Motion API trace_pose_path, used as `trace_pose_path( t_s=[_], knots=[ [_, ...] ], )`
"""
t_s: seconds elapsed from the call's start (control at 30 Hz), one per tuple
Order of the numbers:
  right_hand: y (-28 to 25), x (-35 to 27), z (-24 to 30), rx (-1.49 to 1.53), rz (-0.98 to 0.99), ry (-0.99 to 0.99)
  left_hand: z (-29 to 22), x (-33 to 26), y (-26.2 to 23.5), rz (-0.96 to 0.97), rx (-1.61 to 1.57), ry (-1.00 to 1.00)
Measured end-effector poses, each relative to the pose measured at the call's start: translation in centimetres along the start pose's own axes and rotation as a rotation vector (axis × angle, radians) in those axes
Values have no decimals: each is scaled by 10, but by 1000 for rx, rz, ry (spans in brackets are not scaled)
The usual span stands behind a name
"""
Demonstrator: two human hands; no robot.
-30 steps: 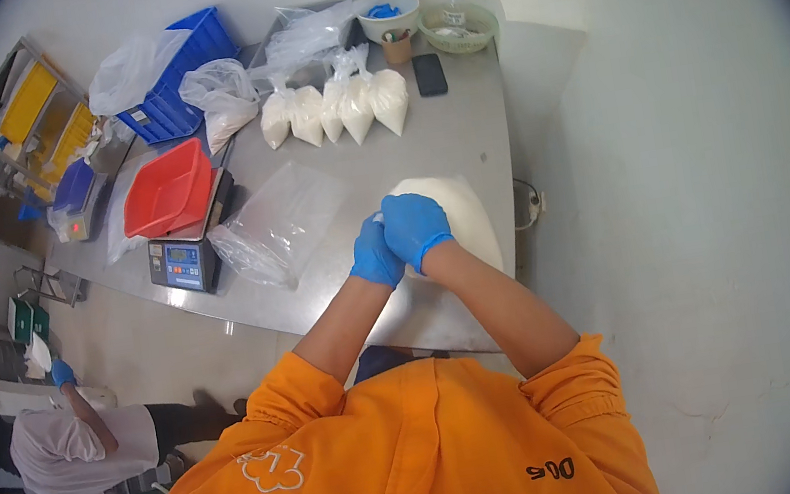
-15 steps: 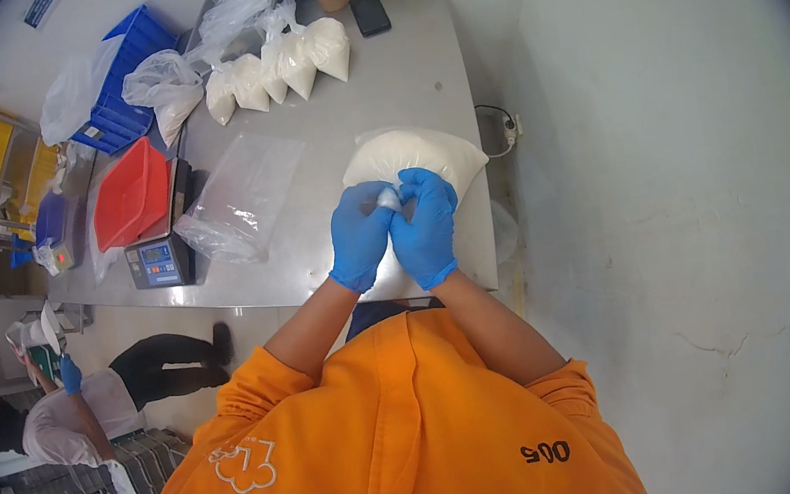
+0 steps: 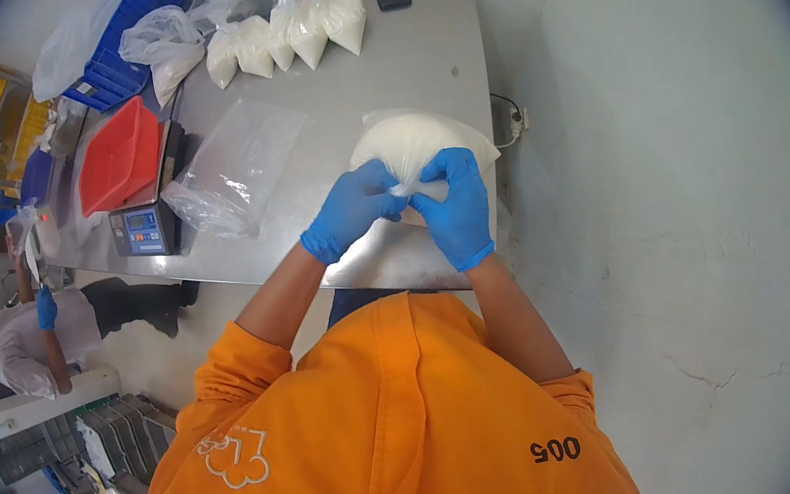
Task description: The person scoops a white powder from a green crate into a plastic bag placed on a digital scale. After reaching the target weight, they tie the bag and set it aside. This process is repeated multiple times with different bags. Finally, the person closes the crate and carries it to another area.
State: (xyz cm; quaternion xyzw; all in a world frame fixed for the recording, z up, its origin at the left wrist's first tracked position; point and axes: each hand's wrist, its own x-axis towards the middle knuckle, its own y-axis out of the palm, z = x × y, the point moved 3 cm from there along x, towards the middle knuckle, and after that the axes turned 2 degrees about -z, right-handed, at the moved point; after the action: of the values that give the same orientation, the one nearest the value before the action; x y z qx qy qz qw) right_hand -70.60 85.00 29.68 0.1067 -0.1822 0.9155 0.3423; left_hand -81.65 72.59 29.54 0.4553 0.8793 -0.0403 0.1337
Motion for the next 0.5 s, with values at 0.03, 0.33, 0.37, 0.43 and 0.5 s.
trace_pose_path(
  t_s=[0.03,0.33,0.37,0.43,0.5],
  knots=[
    [-3,0,-2,-61,-1,-10,-3,0,0,38,33,11],
    [1,1,9,-134,73,-86,2,5,0,-103,34,-112],
    [2,1,3,-126,69,-58,3,6,0,-109,53,-94],
    [4,2,-8,-112,61,-6,-2,7,4,-145,-98,-30],
    [5,6,-4,-28,39,11,-1,6,6,-161,-189,10]
  ],
)
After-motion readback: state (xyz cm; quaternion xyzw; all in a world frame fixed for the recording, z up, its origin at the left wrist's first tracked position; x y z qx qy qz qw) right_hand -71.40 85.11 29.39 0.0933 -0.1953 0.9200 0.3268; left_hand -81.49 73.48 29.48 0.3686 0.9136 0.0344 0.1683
